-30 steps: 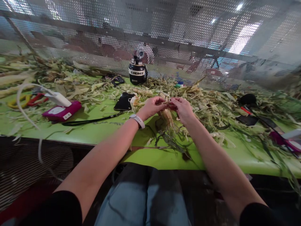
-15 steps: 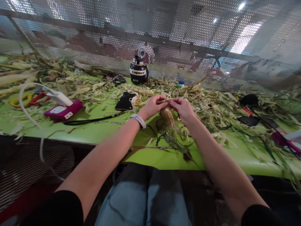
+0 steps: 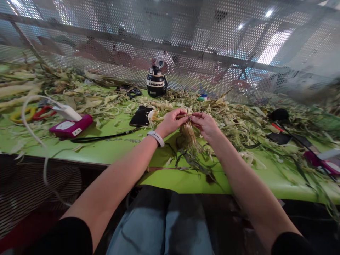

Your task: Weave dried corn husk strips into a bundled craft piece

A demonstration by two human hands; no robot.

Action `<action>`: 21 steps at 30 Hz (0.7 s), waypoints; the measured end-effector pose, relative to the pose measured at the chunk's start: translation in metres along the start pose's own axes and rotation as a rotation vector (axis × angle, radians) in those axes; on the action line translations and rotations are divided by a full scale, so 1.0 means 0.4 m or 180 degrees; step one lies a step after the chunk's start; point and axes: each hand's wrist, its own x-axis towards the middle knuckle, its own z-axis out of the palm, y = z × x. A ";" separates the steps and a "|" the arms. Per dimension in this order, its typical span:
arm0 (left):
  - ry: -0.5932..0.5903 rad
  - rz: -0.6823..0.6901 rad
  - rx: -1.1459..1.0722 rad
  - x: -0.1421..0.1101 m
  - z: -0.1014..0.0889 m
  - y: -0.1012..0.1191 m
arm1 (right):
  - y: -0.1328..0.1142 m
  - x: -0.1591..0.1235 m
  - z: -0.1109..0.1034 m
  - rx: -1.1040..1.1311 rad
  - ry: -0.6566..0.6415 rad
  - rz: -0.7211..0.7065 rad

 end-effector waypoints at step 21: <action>-0.0434 0.0122 -0.0003 -0.007 -0.005 0.007 | -0.008 -0.009 0.012 -0.0035 0.0131 0.0176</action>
